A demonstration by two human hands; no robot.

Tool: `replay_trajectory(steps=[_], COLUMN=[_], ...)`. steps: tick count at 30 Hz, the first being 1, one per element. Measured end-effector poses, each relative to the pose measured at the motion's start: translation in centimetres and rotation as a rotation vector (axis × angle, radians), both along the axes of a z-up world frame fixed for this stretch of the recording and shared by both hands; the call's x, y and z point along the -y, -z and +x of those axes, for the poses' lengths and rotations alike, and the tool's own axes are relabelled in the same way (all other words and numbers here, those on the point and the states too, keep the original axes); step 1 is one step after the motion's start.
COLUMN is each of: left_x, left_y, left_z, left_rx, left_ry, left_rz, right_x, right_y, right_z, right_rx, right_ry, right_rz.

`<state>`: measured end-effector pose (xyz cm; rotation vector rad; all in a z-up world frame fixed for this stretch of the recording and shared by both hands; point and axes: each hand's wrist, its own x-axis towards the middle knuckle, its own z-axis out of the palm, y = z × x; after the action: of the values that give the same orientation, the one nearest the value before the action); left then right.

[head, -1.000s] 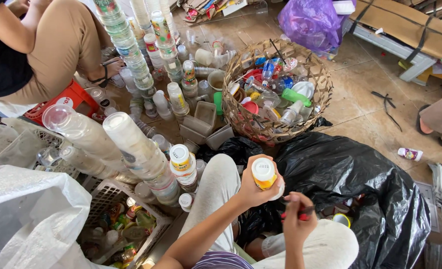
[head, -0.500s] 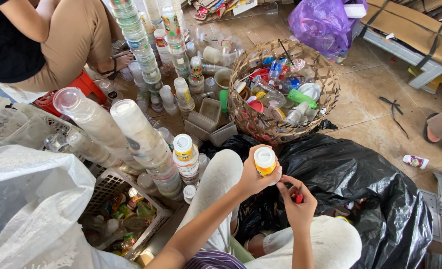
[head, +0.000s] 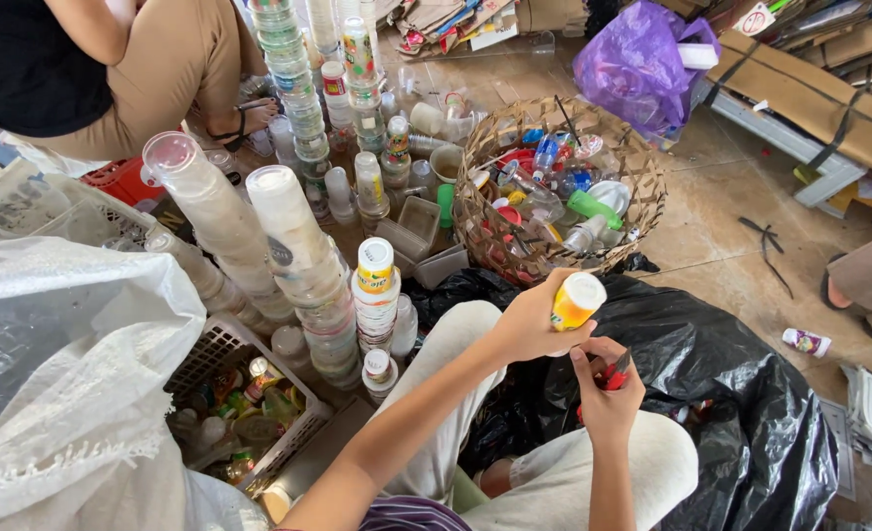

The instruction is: The person sits on the floor surrounded by plastic waste and uses a red utility knife to carefully cut and peel labels off various plastic bottles. They handle several bottles, including a yellow-labeled one and a purple-labeled one, removing the paper wrappers and placing the items into a black trash bag.

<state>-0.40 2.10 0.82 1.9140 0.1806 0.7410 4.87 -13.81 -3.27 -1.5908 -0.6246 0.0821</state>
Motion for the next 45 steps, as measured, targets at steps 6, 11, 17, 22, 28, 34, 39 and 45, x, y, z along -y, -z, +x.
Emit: replay_trajectory(steps=[6,11,17,22,28,34,39,45], left_x=[-1.3,0.9,-0.2,-1.1,-1.7,-2.1,-1.7,-2.2], left_y=[0.0,-6.3,-4.8,-5.2,-6.9,-6.3,-4.3,-7.0], left_z=[2.2,-3.2,-1.5,0.0,0.6,2.1,3.8,5.4], left_rx=[-0.373,-0.411,-0.338,-0.276,-0.19,-0.295,-0.12,-0.052], left_ry=[0.021,0.034,-0.011,0.02,0.042,-0.056,-0.122,-0.143], left_rz=[0.176,0.051,-0.138,-0.237,-0.335,-0.332,-0.381,-0.418], right_x=[0.6,1.6,-0.7,-1.6,-1.7,-1.6,-1.6,-3.3], right_y=[2.7,1.5,0.6,-2.8,-1.6,-0.7,-1.3,-8.0], right_z=[5.2,7.4,7.4,5.9,8.7,10.1,9.9,5.8], right_rx=[0.211,0.071,-0.103,-0.376,-0.567,-0.844,-1.043,-1.023], right_ry=[0.18,0.146,-0.015,-0.135,-0.189,-0.369,-0.332,-0.362], right_rz=[0.019,-0.009,-0.103,-0.096,-0.066,0.085,0.134,0.152])
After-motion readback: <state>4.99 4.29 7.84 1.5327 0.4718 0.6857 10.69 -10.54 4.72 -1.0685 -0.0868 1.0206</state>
